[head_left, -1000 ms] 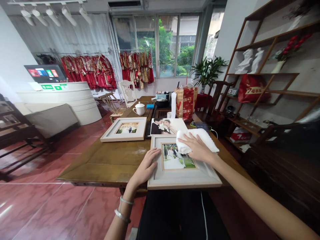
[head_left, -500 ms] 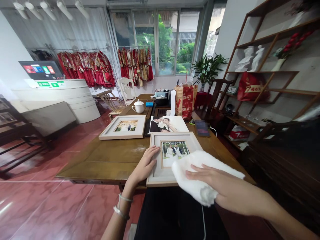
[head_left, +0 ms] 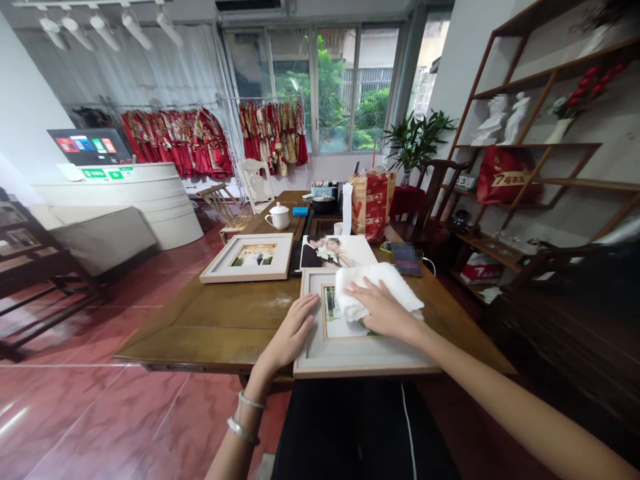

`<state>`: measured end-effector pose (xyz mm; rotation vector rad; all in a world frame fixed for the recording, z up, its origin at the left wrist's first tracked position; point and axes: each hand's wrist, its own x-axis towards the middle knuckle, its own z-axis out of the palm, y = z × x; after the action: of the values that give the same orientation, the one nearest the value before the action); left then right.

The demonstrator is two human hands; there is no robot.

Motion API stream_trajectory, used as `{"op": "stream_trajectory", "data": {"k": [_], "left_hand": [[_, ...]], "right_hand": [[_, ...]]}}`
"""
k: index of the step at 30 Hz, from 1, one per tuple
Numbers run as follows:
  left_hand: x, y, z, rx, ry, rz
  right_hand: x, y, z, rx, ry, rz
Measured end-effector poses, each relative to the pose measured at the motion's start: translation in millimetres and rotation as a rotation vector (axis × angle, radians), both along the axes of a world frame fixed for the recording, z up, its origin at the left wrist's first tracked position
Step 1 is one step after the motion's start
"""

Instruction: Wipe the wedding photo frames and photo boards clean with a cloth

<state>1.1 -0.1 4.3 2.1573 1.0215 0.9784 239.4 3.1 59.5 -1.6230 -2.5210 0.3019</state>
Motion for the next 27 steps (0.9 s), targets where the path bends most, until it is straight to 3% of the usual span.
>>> {"op": "stream_trajectory", "data": {"k": [5, 9, 11, 15, 18, 21, 24, 27], "left_hand": [[3, -3, 1.7, -0.041, -0.018, 0.055], [4, -2, 1.3, -0.044, -0.019, 0.063], [3, -1, 0.3, -0.017, 0.002, 0.051], [1, 0, -1.7, 0.011, 0.026, 0.005], [-1, 1, -2.4, 0.012, 0.016, -0.013], [-2, 2, -2.8, 0.01, 0.014, -0.023], [-2, 3, -3.2, 0.008, 0.011, -0.024], [-2, 3, -3.4, 0.005, 0.01, -0.026]], "right_hand": [[-29, -47, 5.7, -0.099, 0.141, 0.253], [-15, -77, 22.5, -0.209, 0.178, 0.534], [0, -85, 31.6, -0.26, 0.164, 0.559], [30, -88, 42.9, -0.272, 0.045, 0.379], [48, -76, 42.4, -0.228, -0.105, 0.202], [59, -47, 32.1, -0.133, -0.163, 0.046], [59, -7, 16.4, 0.047, -0.054, -0.075], [45, 30, 4.6, 0.161, 0.054, -0.109]]}}
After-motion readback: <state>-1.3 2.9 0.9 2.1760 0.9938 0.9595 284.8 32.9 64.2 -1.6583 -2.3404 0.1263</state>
